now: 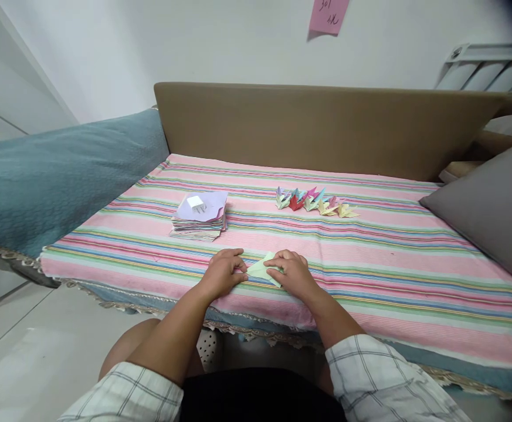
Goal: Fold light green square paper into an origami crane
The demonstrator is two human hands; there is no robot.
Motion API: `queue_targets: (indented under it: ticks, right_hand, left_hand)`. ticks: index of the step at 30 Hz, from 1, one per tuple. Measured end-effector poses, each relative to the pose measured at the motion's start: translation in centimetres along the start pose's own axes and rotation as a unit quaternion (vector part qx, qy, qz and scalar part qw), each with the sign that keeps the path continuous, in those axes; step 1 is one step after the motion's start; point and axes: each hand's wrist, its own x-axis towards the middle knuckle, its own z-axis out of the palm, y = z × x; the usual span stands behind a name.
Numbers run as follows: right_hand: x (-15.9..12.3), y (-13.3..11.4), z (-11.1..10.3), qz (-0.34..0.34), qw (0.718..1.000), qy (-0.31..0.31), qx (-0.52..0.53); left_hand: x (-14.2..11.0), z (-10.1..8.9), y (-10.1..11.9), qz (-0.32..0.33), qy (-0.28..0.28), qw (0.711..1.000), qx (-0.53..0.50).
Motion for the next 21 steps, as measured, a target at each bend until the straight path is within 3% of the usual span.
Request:
queue_targets:
  ticks: [8,21]
  right_hand:
    - [0.1,0.0,-0.1,0.005,1.000,-0.009,0.003]
    - [0.1,-0.1,-0.1,0.015,1.000,-0.014,-0.001]
  left_hand:
    - [0.9,-1.3,-0.5,0.030,-0.067,0.997,0.003]
    - [0.9,-0.1,0.3,0.010,-0.009,1.000,0.024]
